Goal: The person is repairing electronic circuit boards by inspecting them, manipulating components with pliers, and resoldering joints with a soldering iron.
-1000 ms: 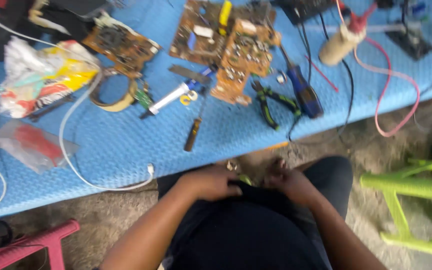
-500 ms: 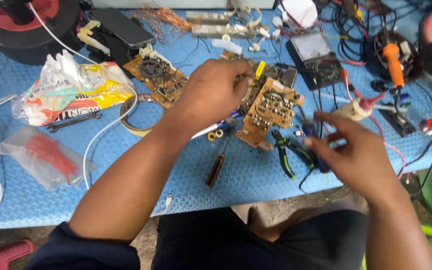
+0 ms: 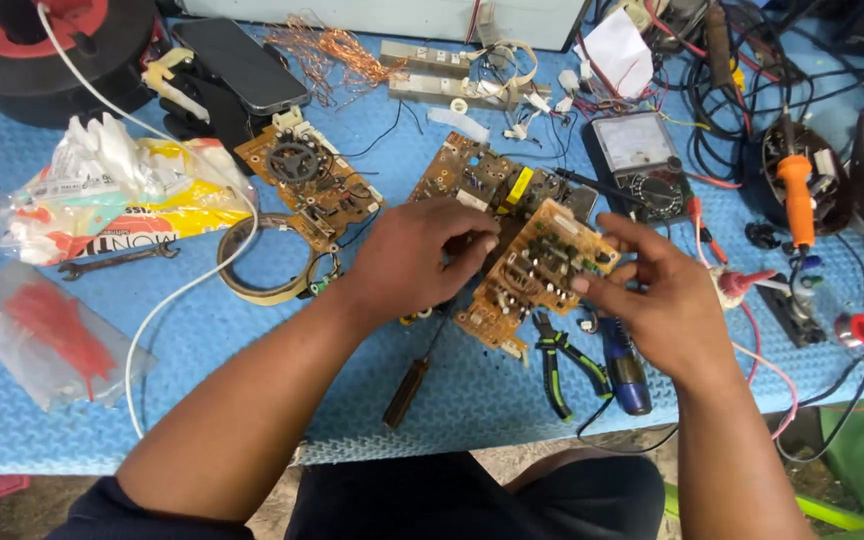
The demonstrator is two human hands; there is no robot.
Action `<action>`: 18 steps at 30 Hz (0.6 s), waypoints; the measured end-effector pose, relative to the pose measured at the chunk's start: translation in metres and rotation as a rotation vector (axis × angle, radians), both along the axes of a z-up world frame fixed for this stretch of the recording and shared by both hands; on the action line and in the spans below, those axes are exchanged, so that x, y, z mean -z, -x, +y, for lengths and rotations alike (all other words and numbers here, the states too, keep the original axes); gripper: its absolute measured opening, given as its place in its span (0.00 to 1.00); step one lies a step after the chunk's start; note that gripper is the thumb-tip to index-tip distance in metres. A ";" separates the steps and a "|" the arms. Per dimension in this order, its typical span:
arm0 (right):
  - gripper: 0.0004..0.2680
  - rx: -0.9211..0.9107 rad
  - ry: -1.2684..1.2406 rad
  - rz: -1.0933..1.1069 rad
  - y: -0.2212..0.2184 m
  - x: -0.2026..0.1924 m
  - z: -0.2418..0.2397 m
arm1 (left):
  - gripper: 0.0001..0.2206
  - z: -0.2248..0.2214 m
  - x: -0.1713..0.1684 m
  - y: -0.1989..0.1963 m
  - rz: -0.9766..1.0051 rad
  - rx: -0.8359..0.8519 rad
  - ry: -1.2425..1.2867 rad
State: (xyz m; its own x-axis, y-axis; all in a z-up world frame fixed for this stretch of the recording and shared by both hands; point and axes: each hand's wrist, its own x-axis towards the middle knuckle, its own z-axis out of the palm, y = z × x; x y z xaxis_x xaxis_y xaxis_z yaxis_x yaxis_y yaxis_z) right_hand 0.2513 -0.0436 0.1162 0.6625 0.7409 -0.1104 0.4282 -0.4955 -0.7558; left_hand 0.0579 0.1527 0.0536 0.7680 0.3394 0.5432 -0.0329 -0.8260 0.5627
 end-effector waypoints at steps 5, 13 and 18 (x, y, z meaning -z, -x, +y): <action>0.20 -0.057 -0.188 0.118 0.001 0.002 -0.020 | 0.18 -0.012 -0.020 0.008 -0.116 0.277 0.429; 0.22 -0.023 -0.390 0.032 0.052 0.002 -0.027 | 0.21 -0.016 -0.027 0.009 0.133 0.567 0.718; 0.25 0.111 -0.605 0.111 0.077 0.033 -0.029 | 0.20 -0.013 -0.020 0.006 0.196 0.556 0.797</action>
State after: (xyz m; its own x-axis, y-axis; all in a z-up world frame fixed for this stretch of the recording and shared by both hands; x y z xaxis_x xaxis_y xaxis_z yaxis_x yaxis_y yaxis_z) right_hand 0.1738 -0.0721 0.0834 0.7481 0.6208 0.2346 0.3018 -0.0034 -0.9534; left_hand 0.0522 0.1399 0.0736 0.9806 0.1141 0.1595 -0.1486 -0.0990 0.9839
